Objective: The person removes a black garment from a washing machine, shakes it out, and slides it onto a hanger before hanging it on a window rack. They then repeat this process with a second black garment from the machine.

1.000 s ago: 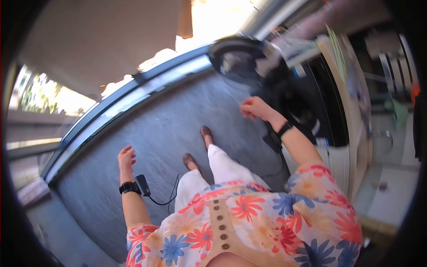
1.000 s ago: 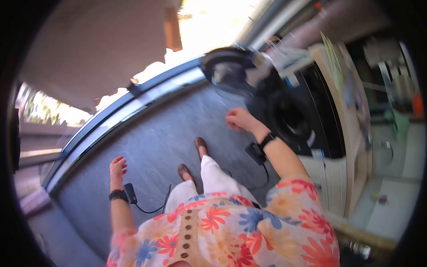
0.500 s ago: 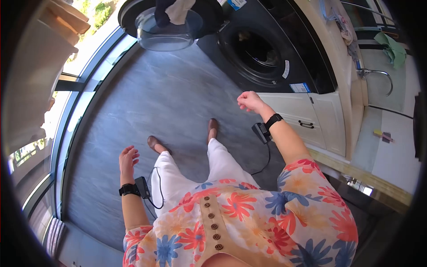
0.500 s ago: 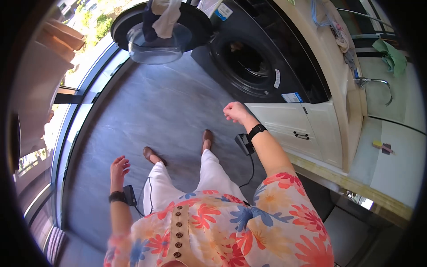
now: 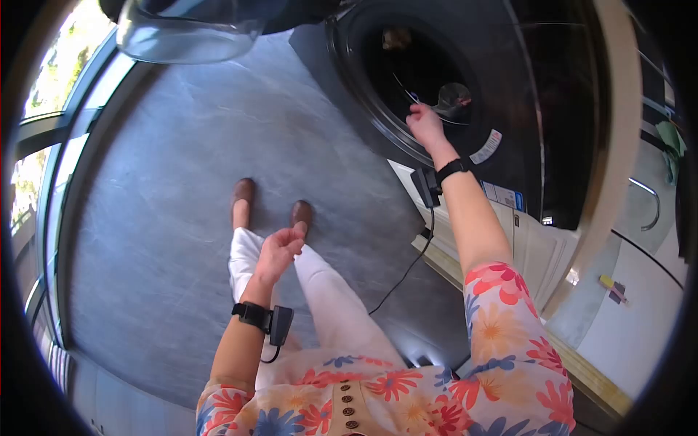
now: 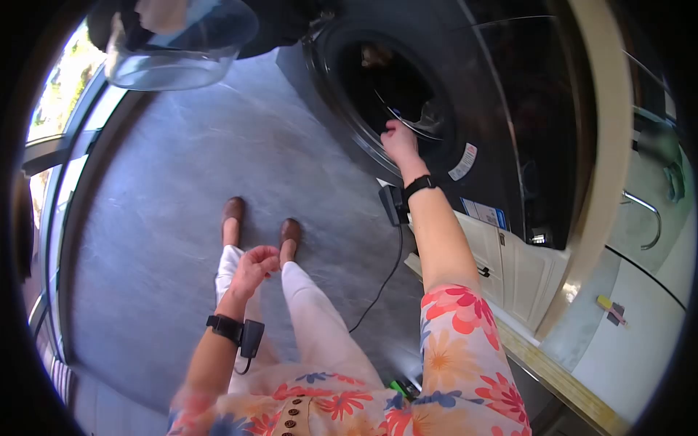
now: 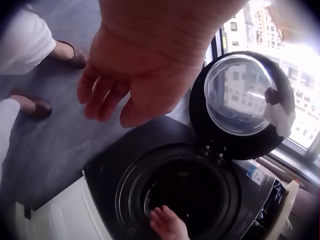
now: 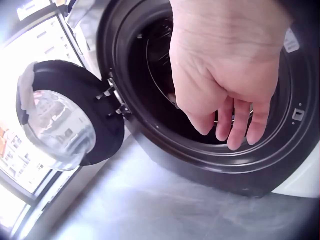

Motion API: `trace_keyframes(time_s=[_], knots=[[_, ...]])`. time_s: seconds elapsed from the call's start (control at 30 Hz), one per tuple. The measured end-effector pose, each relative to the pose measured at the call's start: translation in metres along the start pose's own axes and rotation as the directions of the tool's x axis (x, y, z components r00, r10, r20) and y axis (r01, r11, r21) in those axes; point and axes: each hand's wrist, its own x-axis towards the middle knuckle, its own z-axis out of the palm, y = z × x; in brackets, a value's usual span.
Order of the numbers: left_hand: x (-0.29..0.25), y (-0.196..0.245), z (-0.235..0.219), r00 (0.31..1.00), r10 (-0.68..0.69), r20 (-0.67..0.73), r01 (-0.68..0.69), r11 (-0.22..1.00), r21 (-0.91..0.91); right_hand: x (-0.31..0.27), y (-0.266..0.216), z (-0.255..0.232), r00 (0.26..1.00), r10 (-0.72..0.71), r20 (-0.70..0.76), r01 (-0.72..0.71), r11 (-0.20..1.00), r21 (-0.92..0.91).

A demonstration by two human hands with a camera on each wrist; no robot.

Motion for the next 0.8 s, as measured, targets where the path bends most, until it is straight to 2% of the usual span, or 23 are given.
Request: trace_keyframes(time_s=[0.07,0.13,0.17,0.23,0.27,0.33,0.43,0.47,0.5,0.57,0.6,0.63,0.67,0.8], knots=[[0.016,-0.015,0.006,0.999,-0.041,0.013,0.041,0.999,-0.002,0.029,-0.008,-0.005,0.995,-0.018,-0.093,0.007,0.993,-0.117],[0.033,-0.036,0.009,0.999,-0.037,0.039,0.038,0.999,-0.004,0.059,-0.012,-0.006,0.979,0.010,-0.206,-0.071,0.955,-0.289],[0.037,-0.047,0.008,0.998,-0.047,0.043,0.047,0.999,-0.006,0.070,-0.013,-0.003,0.980,0.017,-0.200,-0.077,0.953,-0.294],[0.040,-0.040,0.010,0.995,-0.058,0.087,0.056,0.998,0.026,0.095,-0.008,0.002,0.935,-0.126,-0.331,-0.043,0.887,-0.460],[0.042,-0.036,0.010,0.993,-0.051,0.104,0.048,0.999,0.023,0.104,-0.006,0.003,0.939,-0.124,-0.322,-0.040,0.888,-0.459],[0.045,-0.029,0.008,0.993,-0.064,0.101,0.066,0.998,-0.016,0.119,0.004,0.007,0.968,-0.014,-0.249,-0.135,0.810,-0.571],[0.051,-0.025,0.001,0.992,-0.073,0.102,0.081,0.993,-0.086,0.144,0.027,0.012,0.969,-0.010,-0.248,-0.141,0.800,-0.584],[0.051,-0.023,-0.001,0.991,-0.077,0.105,0.089,0.990,-0.112,0.147,0.035,0.017,0.933,-0.117,-0.340,-0.102,0.820,-0.563],[0.052,-0.020,-0.001,0.991,-0.078,0.108,0.090,0.989,-0.118,0.143,0.031,0.015,0.934,-0.119,-0.338,-0.101,0.817,-0.568],[0.052,-0.013,0.002,0.992,-0.107,0.067,0.116,0.983,-0.141,0.117,0.022,0.009,0.939,-0.152,-0.310,0.028,0.928,-0.371],[0.052,-0.012,0.002,0.993,-0.099,0.070,0.109,0.983,-0.145,0.103,0.020,0.010,0.909,-0.224,-0.350,0.122,0.949,-0.290],[0.053,-0.011,0.001,0.994,-0.090,0.067,0.099,0.986,-0.136,0.087,0.018,0.008,0.898,-0.246,-0.366,0.142,0.947,-0.290],[0.053,-0.010,-0.003,0.995,-0.084,0.060,0.091,0.988,-0.125,0.065,0.004,0.005,0.918,-0.184,-0.351,0.135,0.978,-0.160],[0.050,0.003,-0.007,0.996,-0.080,0.047,0.084,0.992,-0.090,0.002,0.009,-0.005,0.959,-0.078,-0.274,0.081,0.997,0.000]])
